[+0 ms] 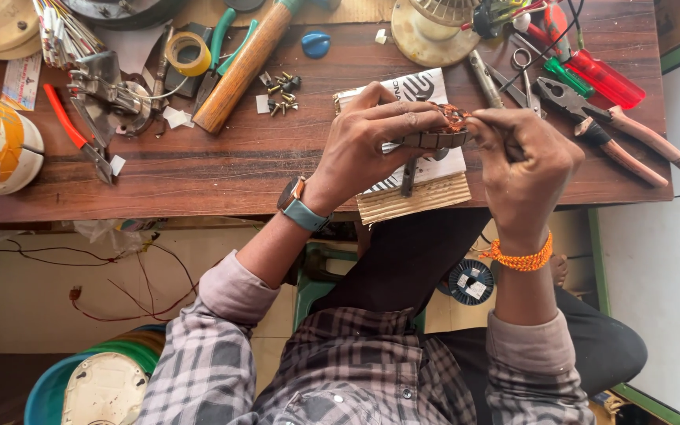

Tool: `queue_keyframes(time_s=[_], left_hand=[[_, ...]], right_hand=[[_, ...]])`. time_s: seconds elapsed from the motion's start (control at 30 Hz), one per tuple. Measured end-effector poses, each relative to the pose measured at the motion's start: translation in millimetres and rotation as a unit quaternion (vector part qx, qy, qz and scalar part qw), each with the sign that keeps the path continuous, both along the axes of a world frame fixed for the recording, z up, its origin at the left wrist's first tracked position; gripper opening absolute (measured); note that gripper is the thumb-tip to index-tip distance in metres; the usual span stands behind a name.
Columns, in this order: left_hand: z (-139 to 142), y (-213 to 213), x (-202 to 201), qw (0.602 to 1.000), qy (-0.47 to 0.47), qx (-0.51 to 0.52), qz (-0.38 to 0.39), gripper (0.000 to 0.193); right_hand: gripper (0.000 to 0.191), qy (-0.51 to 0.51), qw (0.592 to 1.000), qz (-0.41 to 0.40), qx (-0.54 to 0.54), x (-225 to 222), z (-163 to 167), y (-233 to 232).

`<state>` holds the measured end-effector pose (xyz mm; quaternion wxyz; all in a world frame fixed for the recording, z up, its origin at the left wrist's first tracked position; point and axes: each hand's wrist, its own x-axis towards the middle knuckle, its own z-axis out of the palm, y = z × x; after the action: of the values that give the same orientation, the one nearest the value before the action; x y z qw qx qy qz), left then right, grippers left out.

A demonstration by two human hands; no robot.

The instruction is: The person sits at a workbench fitting copper wire coils onto an electric motor armature, pressing and adjusting the windings around the laminated core by hand and turning the armature to work on different sides.

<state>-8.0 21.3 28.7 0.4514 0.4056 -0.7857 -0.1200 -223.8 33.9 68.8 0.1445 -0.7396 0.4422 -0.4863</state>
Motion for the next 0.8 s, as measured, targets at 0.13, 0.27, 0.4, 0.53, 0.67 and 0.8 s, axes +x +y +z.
queue_keyframes(time_s=[0.13,0.27,0.4,0.53,0.67,0.8], left_hand=[[4.3,0.6,-5.9,0.999,-0.011,0.032,0.001,0.052],[12.7,2.0,-0.6,0.998,0.047,0.015,-0.045,0.076],[19.2,-3.5,8.6,0.856,0.334,0.333,-0.211,0.067],[20.9,-13.6,-1.2,0.840,0.369,0.356,-0.178,0.070],[20.5,-13.7,-5.4,0.864,0.339,0.346,-0.133,0.073],[17.2,-13.1,0.2,0.882,0.332,0.287,-0.171,0.070]], right_hand=[[0.010,0.066,0.997,0.028,-0.038,2.0,4.2,-19.0],[0.008,0.070,0.995,0.066,-0.015,6.0,8.1,-27.8],[0.012,0.088,0.992,0.076,-0.038,10.0,14.8,-33.7],[0.013,0.082,0.993,0.078,-0.040,14.4,21.7,-33.7],[0.015,0.081,0.994,0.069,-0.031,16.9,22.8,-20.8],[0.019,0.004,0.999,0.031,-0.010,24.2,11.6,4.1]])
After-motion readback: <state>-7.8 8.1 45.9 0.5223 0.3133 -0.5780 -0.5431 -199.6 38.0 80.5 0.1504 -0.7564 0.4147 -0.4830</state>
